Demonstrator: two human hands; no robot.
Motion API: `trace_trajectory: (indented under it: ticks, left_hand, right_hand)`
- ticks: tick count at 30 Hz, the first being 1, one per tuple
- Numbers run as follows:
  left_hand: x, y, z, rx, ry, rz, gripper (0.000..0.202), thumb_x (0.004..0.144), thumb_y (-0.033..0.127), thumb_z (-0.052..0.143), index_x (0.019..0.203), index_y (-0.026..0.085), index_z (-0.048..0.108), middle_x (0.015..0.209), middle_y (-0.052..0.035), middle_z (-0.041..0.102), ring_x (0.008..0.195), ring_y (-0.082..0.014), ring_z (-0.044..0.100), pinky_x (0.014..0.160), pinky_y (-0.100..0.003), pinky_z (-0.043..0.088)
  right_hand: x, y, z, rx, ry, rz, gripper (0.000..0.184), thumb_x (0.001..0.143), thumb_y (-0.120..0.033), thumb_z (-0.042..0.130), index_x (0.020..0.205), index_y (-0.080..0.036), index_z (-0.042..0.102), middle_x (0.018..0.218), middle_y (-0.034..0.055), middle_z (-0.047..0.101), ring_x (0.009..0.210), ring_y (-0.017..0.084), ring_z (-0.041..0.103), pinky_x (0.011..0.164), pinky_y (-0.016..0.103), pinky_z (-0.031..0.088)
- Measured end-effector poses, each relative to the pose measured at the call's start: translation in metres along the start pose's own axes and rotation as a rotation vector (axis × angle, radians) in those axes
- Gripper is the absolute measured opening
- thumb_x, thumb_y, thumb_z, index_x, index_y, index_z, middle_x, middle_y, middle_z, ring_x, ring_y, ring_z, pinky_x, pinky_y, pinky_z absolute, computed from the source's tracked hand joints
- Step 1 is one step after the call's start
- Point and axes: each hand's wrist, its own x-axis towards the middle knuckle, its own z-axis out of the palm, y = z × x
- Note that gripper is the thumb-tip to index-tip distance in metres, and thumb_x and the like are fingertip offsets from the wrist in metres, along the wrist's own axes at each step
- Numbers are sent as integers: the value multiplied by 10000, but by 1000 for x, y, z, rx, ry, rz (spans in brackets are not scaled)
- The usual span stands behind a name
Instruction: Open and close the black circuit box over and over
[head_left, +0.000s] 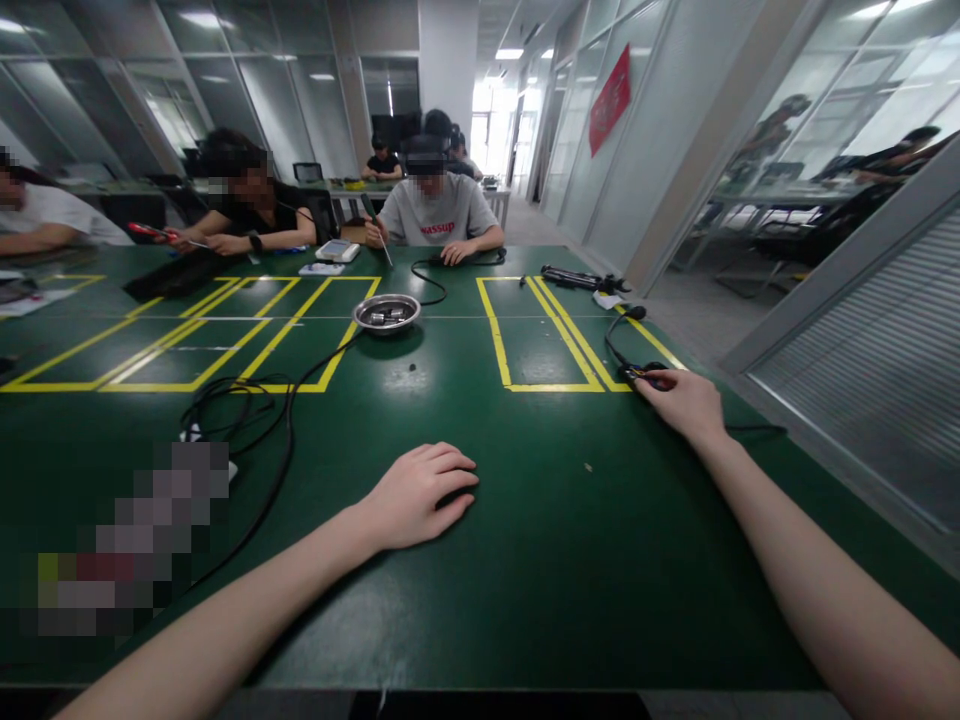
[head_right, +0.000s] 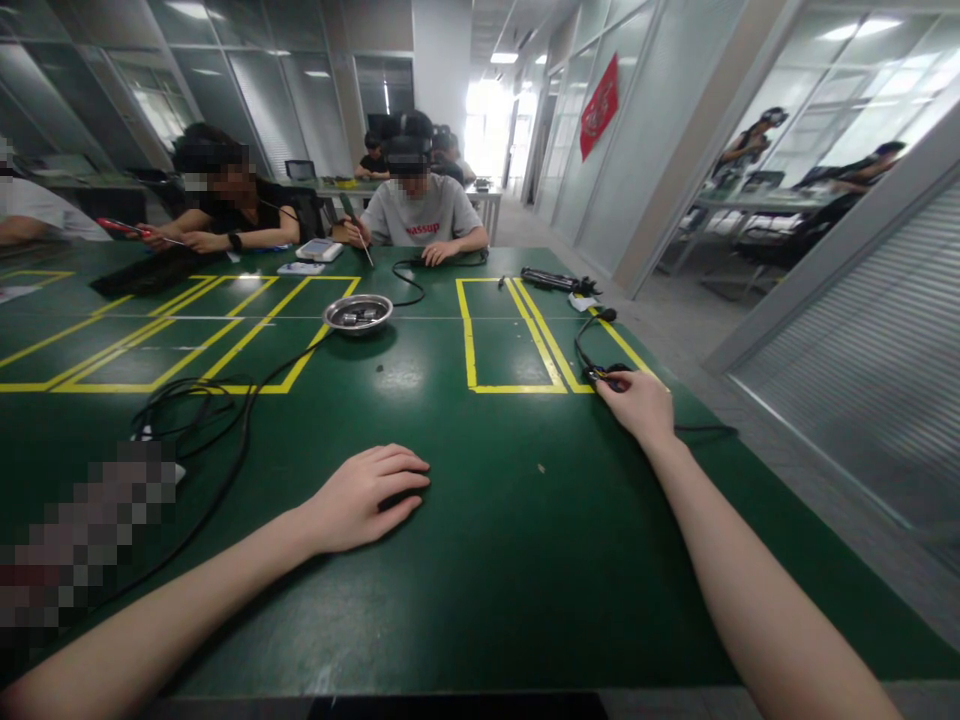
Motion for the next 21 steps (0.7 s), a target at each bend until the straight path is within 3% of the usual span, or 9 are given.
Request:
trace_trajectory:
  ticks: [10,21]
  left_hand:
    - [0,0,0,-11,-7,-9,270,1036,308,528,1136,195,752,1202,-95,752,1129,-240,684,969,-416,577]
    - [0,0,1,-9,-9,-4,259,1034,301,534,1131,194,749,1203,-96,751,1135,-237,681,974,-410,572]
  right_hand:
    - [-3,-10,-8,22,-31,36,385,702,-465,702,970,-210,807,778,62,731,714,267,670,612,345,504]
    - [-1,-11,-14,5,-65,-32,395,708,-393,701,1062,-231,769,838,62,739,777,302,691,719,410,536]
